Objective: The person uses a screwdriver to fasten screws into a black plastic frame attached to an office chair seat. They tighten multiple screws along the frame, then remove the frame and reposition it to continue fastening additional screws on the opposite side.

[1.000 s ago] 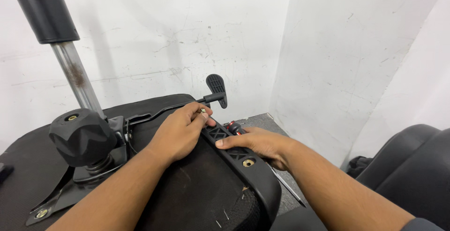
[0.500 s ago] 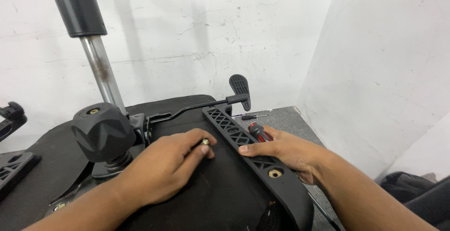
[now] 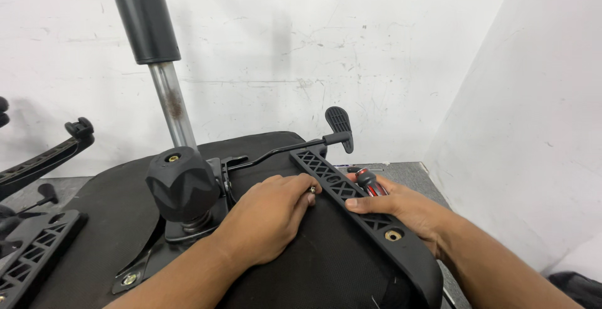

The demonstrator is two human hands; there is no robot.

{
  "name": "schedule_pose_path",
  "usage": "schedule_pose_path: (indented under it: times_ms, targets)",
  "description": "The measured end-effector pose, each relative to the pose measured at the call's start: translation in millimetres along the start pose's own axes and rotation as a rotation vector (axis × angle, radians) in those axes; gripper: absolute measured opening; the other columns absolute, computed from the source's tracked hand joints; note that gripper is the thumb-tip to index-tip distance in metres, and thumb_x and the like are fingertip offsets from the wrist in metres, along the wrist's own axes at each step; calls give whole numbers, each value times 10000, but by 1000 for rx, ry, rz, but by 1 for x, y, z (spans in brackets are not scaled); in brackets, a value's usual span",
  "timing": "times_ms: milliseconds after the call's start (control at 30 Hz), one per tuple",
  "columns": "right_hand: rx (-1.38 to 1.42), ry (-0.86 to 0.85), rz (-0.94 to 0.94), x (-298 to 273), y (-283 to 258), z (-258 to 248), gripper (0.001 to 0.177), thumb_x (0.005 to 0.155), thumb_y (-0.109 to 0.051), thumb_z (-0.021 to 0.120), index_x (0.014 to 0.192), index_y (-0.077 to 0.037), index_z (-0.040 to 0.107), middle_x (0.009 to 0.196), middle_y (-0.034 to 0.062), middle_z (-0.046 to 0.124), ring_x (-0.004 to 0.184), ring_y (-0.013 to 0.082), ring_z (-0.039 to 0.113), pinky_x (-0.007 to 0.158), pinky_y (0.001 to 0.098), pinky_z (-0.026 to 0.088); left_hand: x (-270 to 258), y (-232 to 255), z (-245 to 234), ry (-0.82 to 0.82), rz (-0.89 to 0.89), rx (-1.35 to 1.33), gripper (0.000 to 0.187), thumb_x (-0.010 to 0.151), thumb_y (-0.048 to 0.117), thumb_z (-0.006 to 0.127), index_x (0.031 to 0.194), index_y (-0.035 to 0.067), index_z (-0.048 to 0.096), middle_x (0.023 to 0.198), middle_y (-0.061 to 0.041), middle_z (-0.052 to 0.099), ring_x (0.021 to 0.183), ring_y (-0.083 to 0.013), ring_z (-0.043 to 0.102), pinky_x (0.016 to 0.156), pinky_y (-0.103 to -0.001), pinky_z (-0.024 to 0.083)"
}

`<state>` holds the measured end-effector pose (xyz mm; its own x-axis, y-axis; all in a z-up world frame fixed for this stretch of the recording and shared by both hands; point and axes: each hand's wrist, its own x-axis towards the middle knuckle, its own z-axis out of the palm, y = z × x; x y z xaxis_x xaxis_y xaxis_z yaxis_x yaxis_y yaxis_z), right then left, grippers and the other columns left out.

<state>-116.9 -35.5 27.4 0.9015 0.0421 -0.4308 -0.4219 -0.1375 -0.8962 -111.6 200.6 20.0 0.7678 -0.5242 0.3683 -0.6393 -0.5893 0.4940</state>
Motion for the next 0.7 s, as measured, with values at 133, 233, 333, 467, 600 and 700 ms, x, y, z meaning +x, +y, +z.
schedule_pose_path:
  times_ms: [133, 233, 333, 467, 600, 700]
  targets:
    - [-65, 47, -32, -8, 2, 6, 784, 669, -350, 836, 1406, -248, 588, 1130, 147, 751, 904, 213, 782, 771, 306, 628, -3, 0, -2, 13, 6, -10, 200, 979, 208, 516, 1077, 103, 656, 881, -105, 725, 901, -313, 657, 816, -467, 493]
    - [-222, 206, 9, -12, 6, 11, 774, 631, -456, 804, 1372, -317, 629, 1079, 132, 775, 948, 256, 759, 833, 345, 574, -7, -1, -2, 47, 10, -31, 207, 976, 216, 517, 1068, 113, 672, 843, -102, 723, 874, -311, 662, 805, -467, 495]
    - [-288, 214, -53, -12, 7, 14, 804, 627, -503, 806, 1388, -336, 609, 1077, 106, 787, 986, 223, 749, 859, 333, 537, -8, -2, -5, 34, -21, -60, 226, 981, 230, 511, 1076, 128, 690, 836, -103, 726, 870, -310, 664, 800, -469, 494]
    - [-159, 172, -83, -17, 11, 17, 817, 620, -422, 821, 1392, -277, 599, 1090, 138, 772, 965, 264, 747, 866, 351, 571, -10, -4, -8, 63, 14, -104, 241, 975, 242, 511, 1059, 120, 701, 871, -87, 749, 869, -303, 671, 794, -465, 497]
    - [-187, 180, -112, -21, 14, 18, 816, 635, -411, 811, 1404, -233, 603, 1112, 134, 761, 961, 246, 736, 871, 344, 567, -10, -7, -11, 37, 0, -109, 263, 974, 238, 507, 1122, 128, 695, 886, -92, 747, 877, -303, 670, 809, -464, 498]
    - [-188, 166, -143, -24, 12, 18, 834, 644, -398, 812, 1426, -207, 593, 1156, 136, 752, 1000, 226, 735, 900, 326, 551, -10, -8, -12, 26, -23, -120, 263, 970, 239, 508, 1123, 128, 691, 879, -76, 754, 893, -297, 675, 813, -460, 508]
